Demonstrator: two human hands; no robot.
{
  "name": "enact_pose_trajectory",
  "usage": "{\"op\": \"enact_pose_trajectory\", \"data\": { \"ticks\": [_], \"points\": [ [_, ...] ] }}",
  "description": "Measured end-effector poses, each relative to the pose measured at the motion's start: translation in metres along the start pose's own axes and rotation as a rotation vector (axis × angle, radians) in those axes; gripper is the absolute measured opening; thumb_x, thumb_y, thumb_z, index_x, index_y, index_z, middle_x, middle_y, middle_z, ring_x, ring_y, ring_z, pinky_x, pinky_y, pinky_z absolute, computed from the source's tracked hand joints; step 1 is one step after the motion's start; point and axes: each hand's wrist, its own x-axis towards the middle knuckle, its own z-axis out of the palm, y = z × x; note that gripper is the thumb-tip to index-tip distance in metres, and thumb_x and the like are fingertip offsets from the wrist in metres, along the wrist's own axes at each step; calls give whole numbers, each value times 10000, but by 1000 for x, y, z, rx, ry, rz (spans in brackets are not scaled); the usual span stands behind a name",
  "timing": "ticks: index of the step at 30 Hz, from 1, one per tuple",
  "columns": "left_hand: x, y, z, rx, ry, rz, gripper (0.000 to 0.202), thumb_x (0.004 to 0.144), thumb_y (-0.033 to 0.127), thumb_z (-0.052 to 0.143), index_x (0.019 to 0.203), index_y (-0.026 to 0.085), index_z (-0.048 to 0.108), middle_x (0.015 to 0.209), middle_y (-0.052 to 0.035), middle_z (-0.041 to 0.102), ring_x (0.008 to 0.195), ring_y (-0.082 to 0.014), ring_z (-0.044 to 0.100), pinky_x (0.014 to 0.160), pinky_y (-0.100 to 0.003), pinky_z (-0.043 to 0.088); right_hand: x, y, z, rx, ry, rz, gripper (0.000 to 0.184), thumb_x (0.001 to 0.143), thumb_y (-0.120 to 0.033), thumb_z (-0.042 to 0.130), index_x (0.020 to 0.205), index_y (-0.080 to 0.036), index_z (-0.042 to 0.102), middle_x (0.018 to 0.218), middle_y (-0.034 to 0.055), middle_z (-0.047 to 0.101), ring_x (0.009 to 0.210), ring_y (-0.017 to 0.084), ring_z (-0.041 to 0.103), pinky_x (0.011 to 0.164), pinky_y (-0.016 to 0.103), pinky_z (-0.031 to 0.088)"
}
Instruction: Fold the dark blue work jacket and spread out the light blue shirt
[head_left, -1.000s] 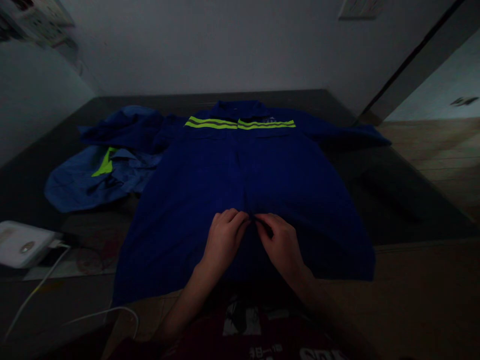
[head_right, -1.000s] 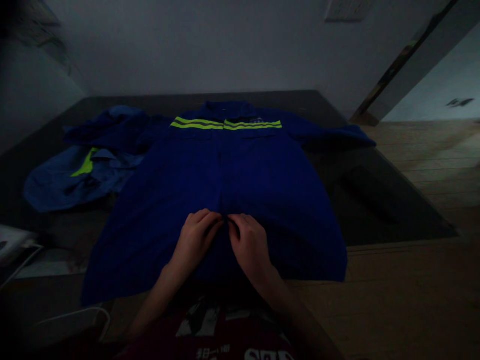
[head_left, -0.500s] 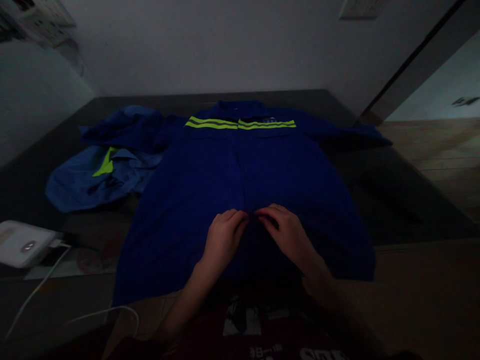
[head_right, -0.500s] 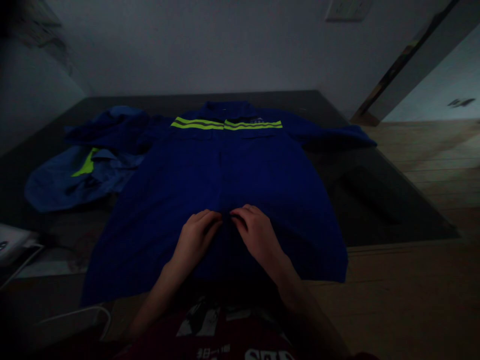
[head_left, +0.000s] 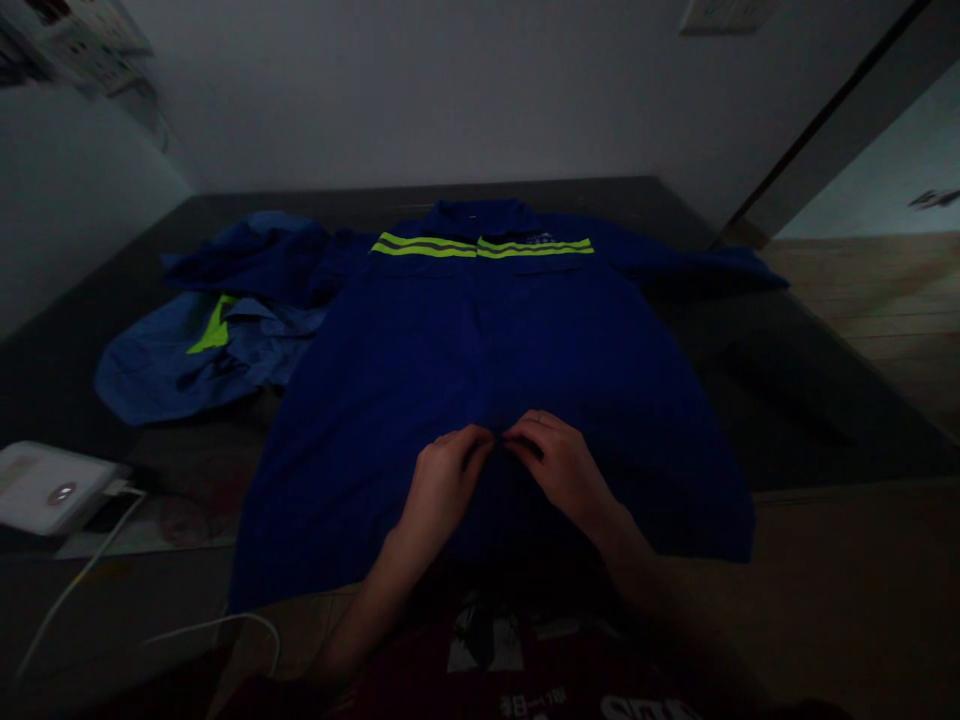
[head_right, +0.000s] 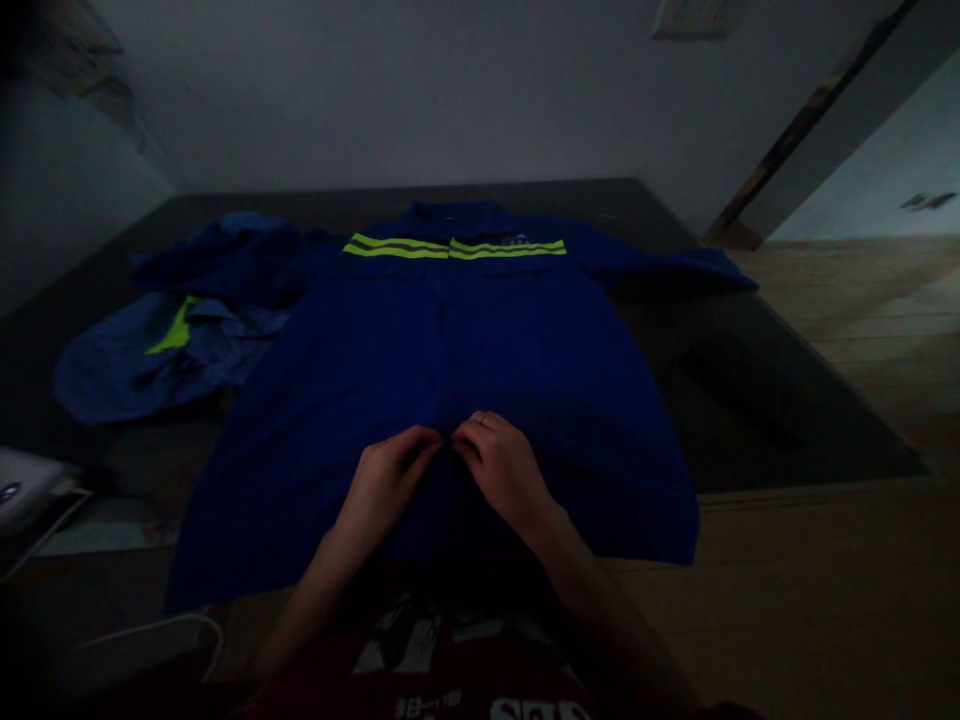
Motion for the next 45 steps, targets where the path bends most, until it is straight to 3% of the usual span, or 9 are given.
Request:
{"op": "enact_pose_trajectory", "data": {
  "ticks": [11, 21, 25, 29, 34, 45],
  "points": [
    [3, 8, 5, 6, 73, -106, 113, 897, 292, 530, 863, 201, 588, 785, 10, 678, 715, -167, 636, 633, -247, 410, -4, -7, 9, -135, 65, -60, 123, 876, -105, 545, 794, -171, 609, 807, 53, 625, 792, 202, 583, 725, 328, 478],
    [5, 3, 6, -221, 146, -114, 112, 867, 276, 554, 797, 195, 585, 757, 18, 665, 717, -135, 628, 647, -216, 440, -6, -3, 12, 25, 210, -44, 69, 848, -153, 616, 788, -184, 627, 790, 39, 639, 775, 187, 606, 719, 309, 474],
    [4, 2, 6, -260, 156, -110, 68, 851, 243, 564, 826, 191, 600, 781, 11, 676, 746, -136, 634, 665, -215, 449, -4, -3, 9, 145, 210, -6, 84, 824, -128, 638, 765, -184, 619, 755, 17, 629, 740, 163, 599, 694, 277, 464],
    [3, 2, 5, -129, 138, -104, 58, 841, 233, 577, 853, 194, 618, 726, 21, 653, 660, -135, 597, 617, -235, 412, -2, -3, 6, 226, 192, 58, 103, 810, -128, 648, 735, -189, 612, 729, 0, 618, 699, 142, 585, 655, 248, 446],
    [4, 3, 4, -11, 100, -4, 89, 859, 235, 553, 800, 190, 603, 755, 8, 635, 741, -153, 589, 673, -262, 388, -2, -5, 6, 261, 185, 137, 89, 828, -155, 628, 745, -187, 618, 735, 1, 631, 689, 138, 591, 642, 242, 434],
    [4, 3, 6, 164, 15, 17, 99, 860, 222, 526, 766, 194, 540, 694, 24, 551, 684, -154, 534, 655, -287, 335, -1, -2, 4, 272, 158, 211, 99, 818, -199, 626, 720, -185, 613, 709, 0, 644, 676, 149, 608, 647, 260, 451]
  ]
}}
